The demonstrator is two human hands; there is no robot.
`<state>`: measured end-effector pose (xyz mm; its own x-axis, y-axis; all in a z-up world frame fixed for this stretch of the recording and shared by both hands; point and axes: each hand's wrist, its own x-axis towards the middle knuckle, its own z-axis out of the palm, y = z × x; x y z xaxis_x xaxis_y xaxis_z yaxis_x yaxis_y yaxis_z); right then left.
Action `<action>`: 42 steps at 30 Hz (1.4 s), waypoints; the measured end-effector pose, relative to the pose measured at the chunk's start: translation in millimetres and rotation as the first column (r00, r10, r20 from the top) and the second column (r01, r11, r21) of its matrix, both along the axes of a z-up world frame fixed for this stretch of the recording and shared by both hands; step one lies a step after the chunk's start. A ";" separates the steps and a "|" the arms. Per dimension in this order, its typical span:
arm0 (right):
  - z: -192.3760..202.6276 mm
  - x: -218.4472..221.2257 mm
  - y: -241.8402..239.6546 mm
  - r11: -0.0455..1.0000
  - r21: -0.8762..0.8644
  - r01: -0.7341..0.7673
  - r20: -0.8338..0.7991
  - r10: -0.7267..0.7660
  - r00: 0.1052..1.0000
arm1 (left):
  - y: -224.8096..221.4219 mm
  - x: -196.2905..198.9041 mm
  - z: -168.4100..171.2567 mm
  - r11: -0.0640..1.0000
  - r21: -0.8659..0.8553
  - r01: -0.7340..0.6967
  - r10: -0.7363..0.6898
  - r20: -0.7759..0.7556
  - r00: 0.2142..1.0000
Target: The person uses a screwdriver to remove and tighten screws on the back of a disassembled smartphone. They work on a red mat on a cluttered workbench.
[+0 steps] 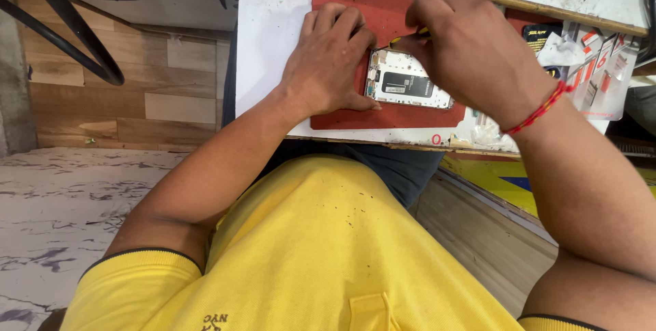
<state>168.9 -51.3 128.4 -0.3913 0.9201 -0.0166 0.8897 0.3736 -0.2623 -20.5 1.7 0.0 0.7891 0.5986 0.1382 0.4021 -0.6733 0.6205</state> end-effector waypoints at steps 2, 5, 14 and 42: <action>2.7 2.1 2.7 0.997 -0.069 -0.024 0.013 0.025 1.000 | 0.2 0.8 -0.3 1.000 0.010 -0.002 0.002 -0.013 1.000; -0.3 1.4 2.9 0.994 -0.068 0.088 0.111 -0.080 0.991 | 1.0 -0.8 -2.3 0.999 0.037 0.002 -0.003 0.015 1.000; -3.0 7.2 -3.3 0.993 -0.091 0.077 -0.011 -0.078 0.997 | 1.5 -7.2 -11.6 0.993 0.118 -0.028 -0.001 0.240 0.971; -122.9 43.4 -187.0 0.689 -0.049 0.723 -0.822 -0.439 0.362 | 23.6 29.3 8.1 0.783 0.538 0.312 -0.242 -0.199 0.950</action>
<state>212.3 -238.2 5.6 0.5136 0.8155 0.2669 0.4379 0.0184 -0.8988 8.8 25.3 8.1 0.9397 0.1982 0.2787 0.1872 -0.9801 0.0657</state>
